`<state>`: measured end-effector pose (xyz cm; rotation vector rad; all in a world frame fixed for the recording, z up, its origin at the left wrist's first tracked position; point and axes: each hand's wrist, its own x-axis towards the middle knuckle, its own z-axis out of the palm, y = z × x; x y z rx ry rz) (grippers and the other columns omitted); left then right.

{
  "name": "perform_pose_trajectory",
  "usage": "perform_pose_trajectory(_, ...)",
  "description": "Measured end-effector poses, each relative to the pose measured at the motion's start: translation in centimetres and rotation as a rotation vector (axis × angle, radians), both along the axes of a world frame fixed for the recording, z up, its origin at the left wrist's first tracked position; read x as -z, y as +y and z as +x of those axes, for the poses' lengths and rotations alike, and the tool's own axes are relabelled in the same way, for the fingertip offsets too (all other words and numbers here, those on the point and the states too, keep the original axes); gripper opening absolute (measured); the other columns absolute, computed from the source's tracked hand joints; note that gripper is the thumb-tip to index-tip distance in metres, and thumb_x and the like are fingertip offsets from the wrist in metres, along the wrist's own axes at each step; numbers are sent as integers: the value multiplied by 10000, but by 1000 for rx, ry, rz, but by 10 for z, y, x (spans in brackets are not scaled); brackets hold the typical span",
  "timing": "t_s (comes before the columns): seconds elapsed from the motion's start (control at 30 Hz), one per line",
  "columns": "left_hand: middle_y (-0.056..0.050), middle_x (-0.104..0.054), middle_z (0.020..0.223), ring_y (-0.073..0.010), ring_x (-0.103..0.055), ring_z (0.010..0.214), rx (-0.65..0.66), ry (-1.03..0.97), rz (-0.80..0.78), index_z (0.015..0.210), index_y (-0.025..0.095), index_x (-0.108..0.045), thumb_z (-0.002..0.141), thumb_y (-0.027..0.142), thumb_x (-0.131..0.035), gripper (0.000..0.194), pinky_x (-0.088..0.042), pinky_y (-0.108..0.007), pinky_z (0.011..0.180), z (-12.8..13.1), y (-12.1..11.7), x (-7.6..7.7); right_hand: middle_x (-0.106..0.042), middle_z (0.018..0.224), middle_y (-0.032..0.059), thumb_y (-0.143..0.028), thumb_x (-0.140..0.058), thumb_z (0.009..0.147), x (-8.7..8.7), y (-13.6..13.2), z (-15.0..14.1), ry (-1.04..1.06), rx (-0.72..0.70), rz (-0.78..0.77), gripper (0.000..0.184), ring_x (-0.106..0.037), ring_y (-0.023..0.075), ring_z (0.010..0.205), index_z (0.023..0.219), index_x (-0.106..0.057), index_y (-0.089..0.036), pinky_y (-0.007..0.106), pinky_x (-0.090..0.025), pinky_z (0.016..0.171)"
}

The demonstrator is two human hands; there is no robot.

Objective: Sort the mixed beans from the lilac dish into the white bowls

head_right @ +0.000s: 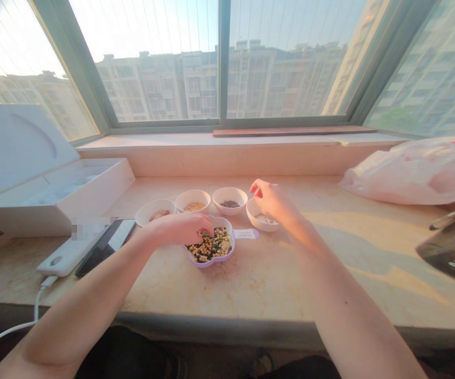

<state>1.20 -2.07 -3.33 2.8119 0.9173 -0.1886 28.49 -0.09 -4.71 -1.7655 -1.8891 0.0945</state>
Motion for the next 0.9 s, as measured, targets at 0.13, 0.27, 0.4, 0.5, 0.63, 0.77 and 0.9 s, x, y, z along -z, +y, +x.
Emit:
perform_pose_trajectory(0.13, -36, -705, 874, -153, -575, 716, 36, 70, -73, 858, 201, -717, 774, 89, -540, 225, -401, -274, 650, 1, -1, -2, -738, 848, 33, -56, -592, 763, 0, 5, 17, -164, 15, -200, 231, -656, 177, 757, 899, -702, -207, 267, -428, 636)
perform_pose_trajectory(0.27, -39, -703, 868, -160, -580, 734, 36, 91, -74, 837, 203, -720, 769, 98, -546, 215, -404, -277, 650, 2, -2, -2, -756, 926, 40, -14, -593, 731, 2, 10, 27, -235, 0, -368, 296, -679, 175, 805, 912, -729, -205, 252, -435, 631)
perform_pose_trajectory(0.4, -41, -701, 868, -152, -564, 733, 51, 84, -54, 790, 191, -697, 800, 115, -519, 194, -389, -280, 644, 4, -3, 0, -765, 1047, 52, 7, -609, 698, 6, 15, 29, -252, 11, -440, 380, -700, 190, 903, 976, -744, -215, 250, -469, 691)
perform_pose_trajectory(0.5, -36, -691, 853, -143, -564, 738, 69, 51, -48, 746, 181, -673, 840, 143, -517, 186, -387, -280, 658, 5, -2, 3, -761, 1094, 68, -23, -621, 726, 7, 15, 28, -264, 27, -439, 372, -704, 204, 938, 1021, -742, -215, 265, -488, 738)
perform_pose_trajectory(0.63, -13, -654, 779, -130, -548, 703, 68, -13, -66, 705, 184, -635, 859, 156, -531, 188, -373, -285, 643, 8, 1, 10, -763, 1105, 77, -107, -637, 795, 5, 14, 25, -270, 30, -419, 290, -705, 216, 959, 1042, -745, -216, 282, -496, 779)
perform_pose_trajectory(0.77, -4, -618, 723, -126, -498, 668, 84, -41, -32, 630, 183, -554, 852, 132, -503, 233, -350, -299, 633, 12, 3, 20, -765, 1128, 70, -146, -632, 828, 3, 12, 23, -276, 32, -408, 265, -708, 216, 966, 1048, -755, -229, 280, -491, 768)
perform_pose_trajectory(0.9, -15, -653, 790, -134, -520, 715, 75, -49, 7, 655, 185, -579, 872, 157, -491, 236, -360, -293, 652, 13, 1, 21, -772, 1119, 70, -193, -623, 852, 0, 9, 20, -279, 52, -391, 248, -707, 217, 952, 1058, -757, -229, 280, -479, 736)
